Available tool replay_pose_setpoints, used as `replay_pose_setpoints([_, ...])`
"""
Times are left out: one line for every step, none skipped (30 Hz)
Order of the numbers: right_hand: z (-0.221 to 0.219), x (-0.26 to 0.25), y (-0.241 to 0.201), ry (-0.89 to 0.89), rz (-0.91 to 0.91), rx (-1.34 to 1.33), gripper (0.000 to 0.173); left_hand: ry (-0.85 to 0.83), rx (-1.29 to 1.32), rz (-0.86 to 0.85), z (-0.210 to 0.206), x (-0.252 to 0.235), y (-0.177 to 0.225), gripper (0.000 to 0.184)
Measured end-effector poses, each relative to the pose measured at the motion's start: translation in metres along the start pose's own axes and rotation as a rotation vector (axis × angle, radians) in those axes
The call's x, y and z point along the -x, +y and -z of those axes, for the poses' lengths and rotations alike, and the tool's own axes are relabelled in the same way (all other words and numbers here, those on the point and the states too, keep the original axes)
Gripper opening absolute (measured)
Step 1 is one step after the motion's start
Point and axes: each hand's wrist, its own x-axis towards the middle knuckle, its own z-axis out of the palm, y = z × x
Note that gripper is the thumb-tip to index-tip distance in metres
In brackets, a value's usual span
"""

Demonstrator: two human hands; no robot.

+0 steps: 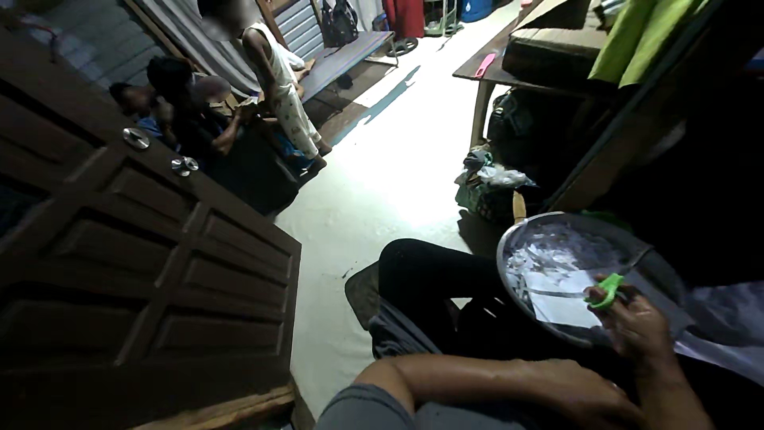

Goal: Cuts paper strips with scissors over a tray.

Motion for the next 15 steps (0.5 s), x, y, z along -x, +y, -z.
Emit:
replay_pose_setpoints([0.0001,0.0001,-0.0001,0.005,-0.005,-0.002,0.037,0.002,-0.001,-0.001,-0.0011,-0.0003,-0.0005,0.026])
replay_pose_setpoints([0.0000,0.0003,-0.0008,0.010,-0.012,-0.001,0.037,0.003,-0.004,-0.002,-0.0023,-0.0007,-0.0011,0.026])
replay_pose_setpoints([-0.0003,0.0006,-0.0014,0.016,-0.019,0.002,0.037,-0.001,-0.007,-0.001,-0.0031,-0.0009,-0.0013,0.027])
replay_pose_setpoints([-0.0006,0.0009,-0.0021,0.018,-0.022,0.005,0.037,-0.007,-0.007,0.002,-0.0033,-0.0009,-0.0012,0.027])
replay_pose_setpoints([-0.0009,0.0011,-0.0029,0.018,-0.023,0.007,0.037,-0.010,-0.010,0.003,-0.0037,-0.0009,-0.0013,0.027])
replay_pose_setpoints([-0.0016,0.0013,-0.0039,0.020,-0.021,0.009,0.037,-0.011,-0.010,0.003,-0.0044,-0.0010,-0.0019,0.027])
replay_pose_setpoints([-0.0020,0.0016,-0.0050,0.021,-0.021,0.012,0.036,-0.011,-0.010,0.004,-0.0051,-0.0011,-0.0026,0.026])
replay_pose_setpoints([-0.0023,0.0018,-0.0057,0.023,-0.023,0.017,0.035,-0.012,-0.007,0.006,-0.0053,-0.0009,-0.0028,0.026])
replay_pose_setpoints([-0.0025,0.0022,-0.0062,0.024,-0.027,0.017,0.035,-0.017,-0.007,0.008,-0.0052,-0.0005,-0.0028,0.026])
replay_pose_setpoints([-0.0029,0.0025,-0.0065,0.030,-0.030,0.010,0.035,-0.023,-0.005,0.008,-0.0048,0.0000,-0.0025,0.025])
replay_pose_setpoints([-0.0029,0.0027,-0.0068,0.028,-0.032,0.008,0.035,-0.033,-0.005,0.012,-0.0042,0.0003,-0.0022,0.026])
replay_pose_setpoints([-0.0030,0.0027,-0.0068,0.024,-0.034,0.008,0.035,-0.043,-0.006,0.017,-0.0040,0.0005,-0.0022,0.026])
replay_pose_setpoints([-0.0027,0.0026,-0.0066,0.022,-0.033,0.008,0.036,-0.046,-0.008,0.016,-0.0041,0.0007,-0.0024,0.026])
replay_pose_setpoints([-0.0026,0.0023,-0.0064,0.020,-0.034,0.006,0.036,-0.042,-0.009,0.011,-0.0047,0.0011,-0.0029,0.026])
replay_pose_setpoints([-0.0026,0.0021,-0.0064,0.020,-0.036,0.004,0.035,-0.044,-0.014,0.011,-0.0052,0.0012,-0.0032,0.026])
